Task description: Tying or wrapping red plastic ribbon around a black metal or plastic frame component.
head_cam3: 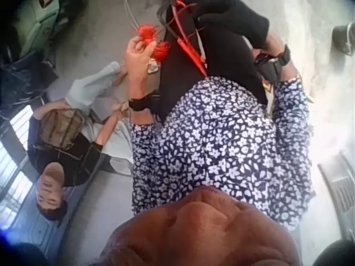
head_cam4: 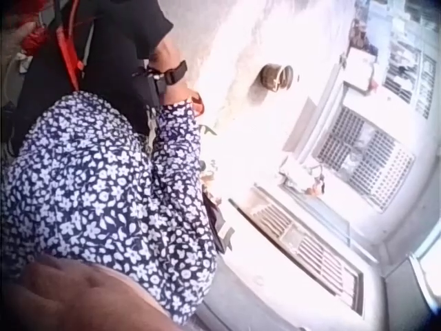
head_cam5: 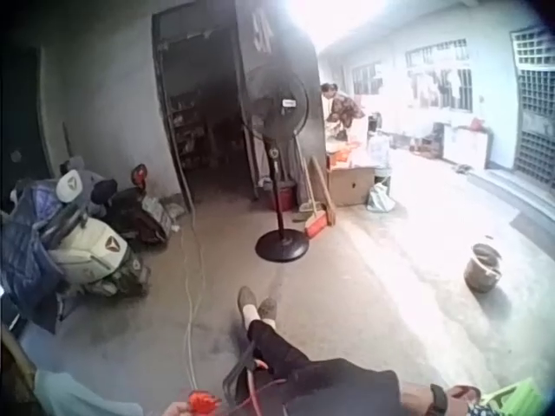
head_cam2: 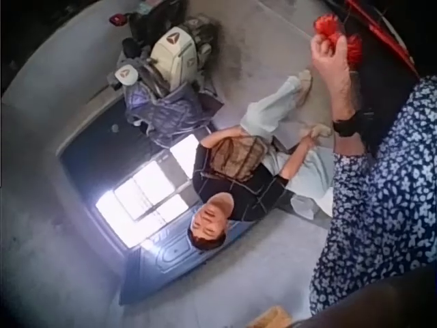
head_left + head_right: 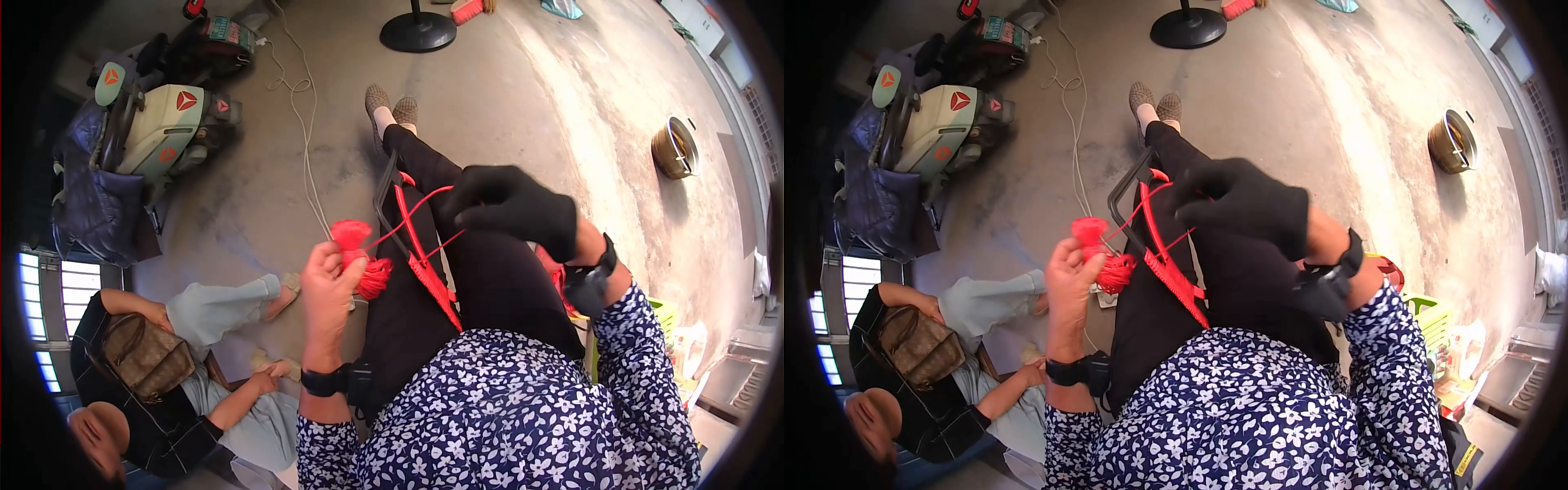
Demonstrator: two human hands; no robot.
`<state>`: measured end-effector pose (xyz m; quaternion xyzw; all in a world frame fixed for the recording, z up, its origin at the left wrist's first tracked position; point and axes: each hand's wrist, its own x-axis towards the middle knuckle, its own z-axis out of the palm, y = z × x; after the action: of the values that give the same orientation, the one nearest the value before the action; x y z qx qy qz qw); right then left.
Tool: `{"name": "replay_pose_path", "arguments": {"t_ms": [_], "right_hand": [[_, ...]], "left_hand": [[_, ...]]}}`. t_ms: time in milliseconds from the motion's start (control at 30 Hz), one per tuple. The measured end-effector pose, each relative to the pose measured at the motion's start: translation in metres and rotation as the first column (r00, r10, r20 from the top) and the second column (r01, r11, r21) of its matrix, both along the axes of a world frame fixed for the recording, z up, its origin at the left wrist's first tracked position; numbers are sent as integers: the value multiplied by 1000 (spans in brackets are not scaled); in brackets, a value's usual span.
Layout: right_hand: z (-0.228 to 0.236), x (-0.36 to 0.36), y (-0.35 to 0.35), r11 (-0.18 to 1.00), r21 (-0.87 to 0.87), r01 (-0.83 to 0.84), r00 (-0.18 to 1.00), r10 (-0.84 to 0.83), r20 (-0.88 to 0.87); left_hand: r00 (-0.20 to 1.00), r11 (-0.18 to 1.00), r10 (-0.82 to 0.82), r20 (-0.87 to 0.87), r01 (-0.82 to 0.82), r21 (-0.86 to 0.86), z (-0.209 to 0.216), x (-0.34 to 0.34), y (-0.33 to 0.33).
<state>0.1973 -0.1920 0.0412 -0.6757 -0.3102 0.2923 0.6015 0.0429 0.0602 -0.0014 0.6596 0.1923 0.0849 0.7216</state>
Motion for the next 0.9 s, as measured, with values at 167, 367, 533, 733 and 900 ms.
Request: {"name": "replay_pose_path", "arguments": {"t_ms": [167,367,533,733,900], "right_hand": [[-31,-21,35,942,-335,18,883,142,447],[-35,-20,17,982,-156,105,929,-41,369],[25,-45,-23,695,547,466,790,-49,-612],[16,-78,-50,787,370,494,709,-119,-695],[-12,-86,-58,894,26,448,673,-318,-668]], "left_hand": [[927,910,-296,-230,347,228,-6,24,-26],[989,816,-128,76,62,575,8,28,-29],[907,879,-419,30,414,-237,25,-11,-15],[870,339,-239,432,492,-802,36,-2,-65],[897,143,-83,434,441,-886,15,-39,-45]]}}
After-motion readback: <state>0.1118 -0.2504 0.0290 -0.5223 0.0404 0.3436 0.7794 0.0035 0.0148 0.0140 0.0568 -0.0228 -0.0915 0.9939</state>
